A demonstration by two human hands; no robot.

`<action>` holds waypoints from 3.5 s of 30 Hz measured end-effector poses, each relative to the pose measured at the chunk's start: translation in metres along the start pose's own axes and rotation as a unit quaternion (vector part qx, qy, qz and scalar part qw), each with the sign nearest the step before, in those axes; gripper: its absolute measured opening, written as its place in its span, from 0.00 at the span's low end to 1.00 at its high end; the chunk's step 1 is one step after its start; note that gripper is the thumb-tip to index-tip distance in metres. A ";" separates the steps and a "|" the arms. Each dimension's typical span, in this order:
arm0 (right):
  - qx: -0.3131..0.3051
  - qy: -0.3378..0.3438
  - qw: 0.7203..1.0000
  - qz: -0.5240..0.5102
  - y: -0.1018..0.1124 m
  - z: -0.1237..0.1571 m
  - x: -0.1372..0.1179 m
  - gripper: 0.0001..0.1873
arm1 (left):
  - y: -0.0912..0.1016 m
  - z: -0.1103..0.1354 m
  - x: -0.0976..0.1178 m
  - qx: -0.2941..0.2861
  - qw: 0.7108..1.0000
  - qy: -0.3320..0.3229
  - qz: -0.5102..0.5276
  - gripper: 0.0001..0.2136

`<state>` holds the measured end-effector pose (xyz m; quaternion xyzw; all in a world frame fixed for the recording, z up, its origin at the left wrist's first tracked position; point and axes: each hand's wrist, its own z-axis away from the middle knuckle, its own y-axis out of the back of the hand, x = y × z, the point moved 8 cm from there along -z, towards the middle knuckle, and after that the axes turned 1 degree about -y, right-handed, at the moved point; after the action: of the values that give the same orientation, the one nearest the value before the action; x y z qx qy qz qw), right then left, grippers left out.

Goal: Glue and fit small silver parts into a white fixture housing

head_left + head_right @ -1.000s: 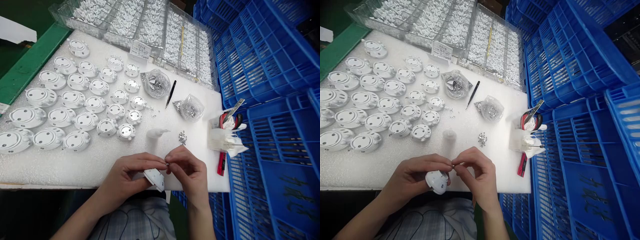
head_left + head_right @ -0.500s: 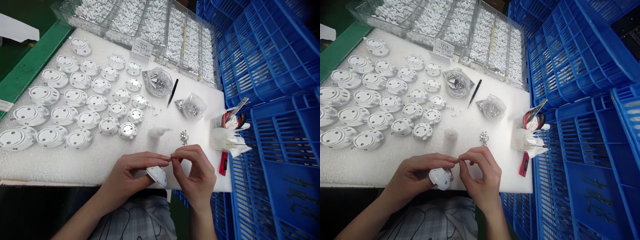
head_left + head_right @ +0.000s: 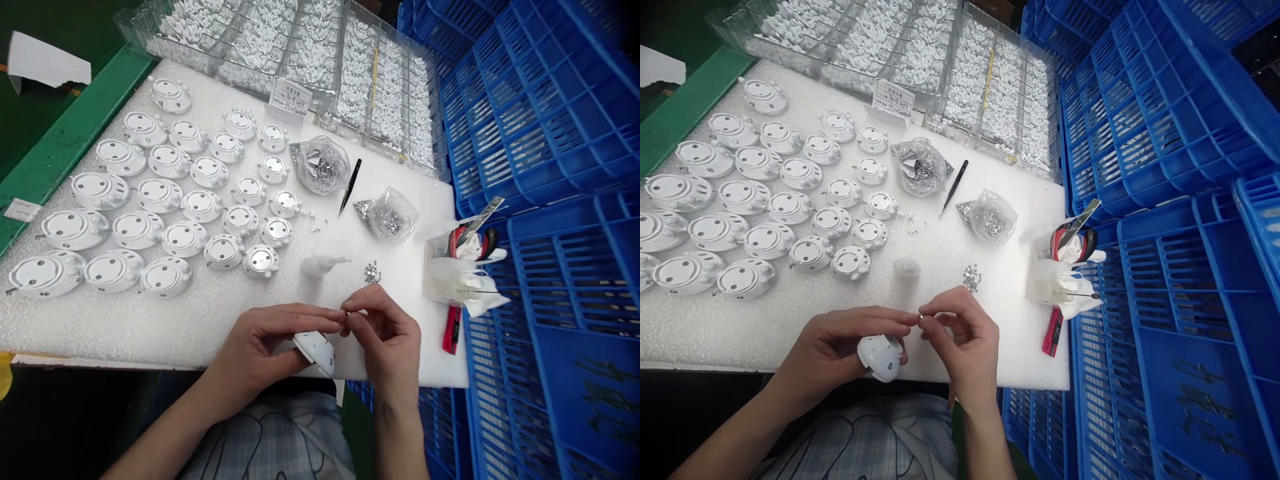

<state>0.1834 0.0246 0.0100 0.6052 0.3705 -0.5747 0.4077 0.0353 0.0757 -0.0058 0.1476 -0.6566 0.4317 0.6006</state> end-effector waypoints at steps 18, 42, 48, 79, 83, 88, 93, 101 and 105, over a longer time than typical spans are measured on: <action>0.022 0.022 0.997 -0.068 -0.009 0.005 0.007 0.02 | 0.004 0.005 -0.009 -0.006 0.999 0.008 0.049 0.13; -0.007 0.026 0.996 -0.082 -0.003 0.010 -0.003 0.08 | -0.002 0.013 0.030 0.098 0.924 -0.238 -0.283 0.15; 0.058 0.004 0.997 -0.040 0.007 0.009 0.002 0.08 | -0.003 0.009 0.031 0.079 0.914 -0.240 -0.318 0.14; -0.049 0.252 0.946 0.200 -0.015 0.033 -0.033 0.28 | -0.002 0.021 0.031 0.174 0.866 -0.288 -0.369 0.10; -0.064 0.251 0.939 0.226 -0.016 0.033 -0.035 0.27 | -0.004 0.021 0.032 0.169 0.862 -0.295 -0.377 0.10; -0.084 0.227 0.934 0.263 -0.017 0.031 -0.034 0.25 | -0.007 0.024 0.032 0.166 0.846 -0.314 -0.397 0.10; -0.093 0.233 0.929 0.273 -0.018 0.032 -0.035 0.23 | -0.010 0.027 0.029 0.155 0.833 -0.337 -0.410 0.10; -0.098 0.234 0.920 0.300 -0.019 0.033 -0.038 0.20 | -0.014 0.030 0.030 0.142 0.811 -0.366 -0.434 0.08; -0.099 0.242 0.919 0.295 -0.020 0.036 -0.040 0.21 | -0.014 0.031 0.030 0.139 0.805 -0.382 -0.432 0.07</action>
<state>0.1481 0.0006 0.0482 0.7642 0.3176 -0.2246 0.5144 0.0178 0.0540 0.0305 0.6505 -0.6345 0.1229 0.3990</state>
